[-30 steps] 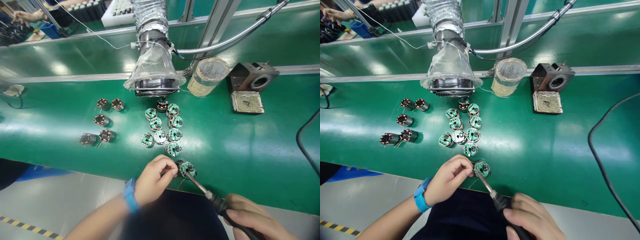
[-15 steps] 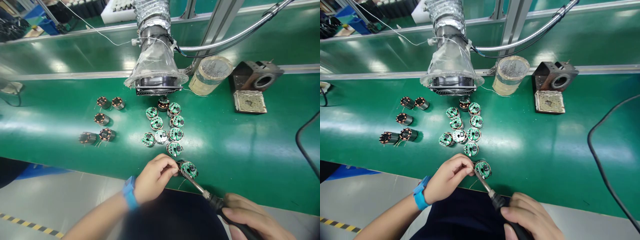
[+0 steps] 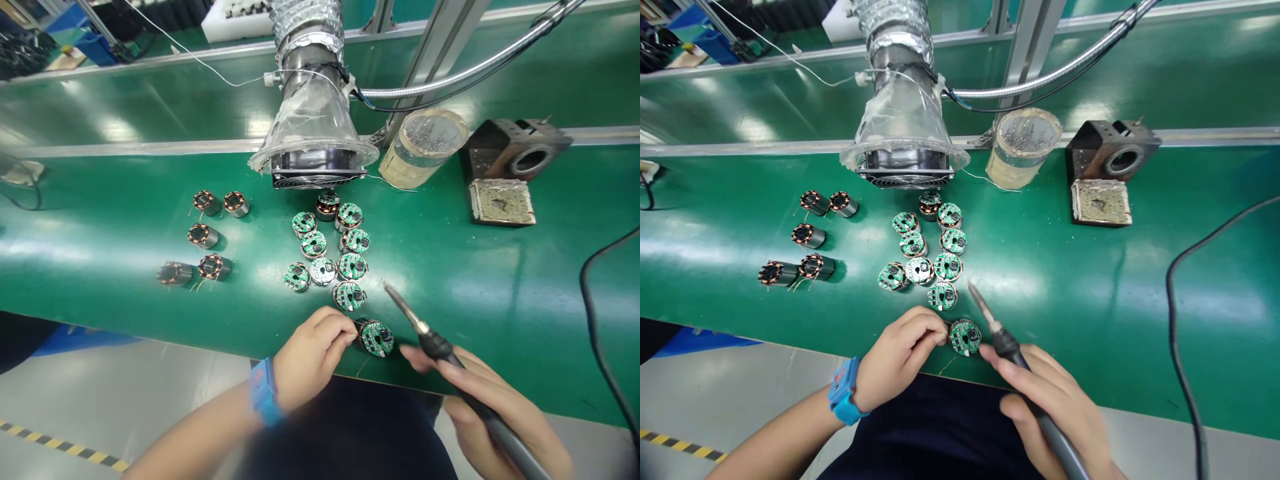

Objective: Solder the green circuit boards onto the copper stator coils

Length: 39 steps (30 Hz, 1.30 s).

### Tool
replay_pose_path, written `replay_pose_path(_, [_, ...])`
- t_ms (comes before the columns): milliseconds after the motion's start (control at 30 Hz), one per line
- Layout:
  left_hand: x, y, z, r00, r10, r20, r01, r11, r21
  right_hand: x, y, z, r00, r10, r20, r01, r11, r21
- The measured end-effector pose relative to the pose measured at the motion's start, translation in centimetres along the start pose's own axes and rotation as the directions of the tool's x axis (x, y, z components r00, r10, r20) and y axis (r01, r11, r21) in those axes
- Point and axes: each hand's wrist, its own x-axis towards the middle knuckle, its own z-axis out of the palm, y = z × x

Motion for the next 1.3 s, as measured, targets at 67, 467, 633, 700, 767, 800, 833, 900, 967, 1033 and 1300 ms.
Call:
replay_pose_path(67, [-0.2, -0.2, 0.3, 0.998, 0.036, -0.048, -0.034, 0.999, 0.036, 1.4, 0.1, 1.3, 0.997, -0.071, 0.027, 0.071, 0.997, -0.001])
replay_pose_path(467, [-1.2, 0.9, 1.9, 0.957, 0.012, -0.289, -0.079, 0.972, -0.222, 1.7, 0.2, 4.0, 0.995, -0.001, -0.099, -0.004, 0.999, -0.046])
replay_pose_path(633, [-1.0, 1.3, 2.4, 0.914, -0.023, -0.405, -0.039, 0.989, -0.144, 1.8, 0.3, 4.1, 0.996, -0.012, -0.089, 0.005, 0.997, -0.074])
replay_pose_path(700, [-1.3, 1.2, 2.3, 0.931, 0.060, -0.361, -0.062, 0.998, 0.006, 1.7, 0.3, 4.2, 0.996, -0.014, -0.086, 0.007, 0.997, -0.082])
replay_pose_path(767, [-1.6, 1.2, 2.0, 0.953, 0.075, -0.293, -0.042, 0.992, 0.118, 1.6, 0.3, 4.4, 0.996, -0.015, -0.088, 0.007, 0.996, -0.092])
replay_pose_path(800, [-1.7, 1.1, 1.9, 0.961, 0.055, -0.273, -0.018, 0.990, 0.138, 1.6, 0.3, 4.5, 0.996, -0.013, -0.092, 0.004, 0.995, -0.096])
replay_pose_path(833, [-1.8, 1.1, 1.8, 0.964, 0.032, -0.264, 0.004, 0.991, 0.132, 1.6, 0.3, 4.5, 0.995, -0.011, -0.095, 0.001, 0.995, -0.099])
replay_pose_path(900, [-1.7, 1.0, 1.7, 0.964, -0.039, -0.262, 0.048, 0.998, 0.030, 1.6, 0.2, 4.2, 0.996, -0.001, -0.093, -0.008, 0.994, -0.106])
replay_pose_path(967, [-1.5, 1.0, 1.6, 0.953, -0.189, -0.235, 0.144, 0.970, -0.196, 1.6, 0.0, 3.5, 0.997, -0.002, -0.083, -0.008, 0.993, -0.121])
replay_pose_path(1033, [-1.3, 1.0, 1.6, 0.911, -0.392, -0.127, 0.303, 0.847, -0.437, 1.3, -0.4, 2.3, 0.998, -0.009, -0.062, 0.002, 0.994, -0.112])
replay_pose_path(1300, [-0.6, 1.4, 0.9, 0.896, -0.441, 0.052, 0.408, 0.773, -0.486, -1.9, -1.4, -1.3, 0.997, 0.058, -0.052, -0.051, 0.990, 0.133])
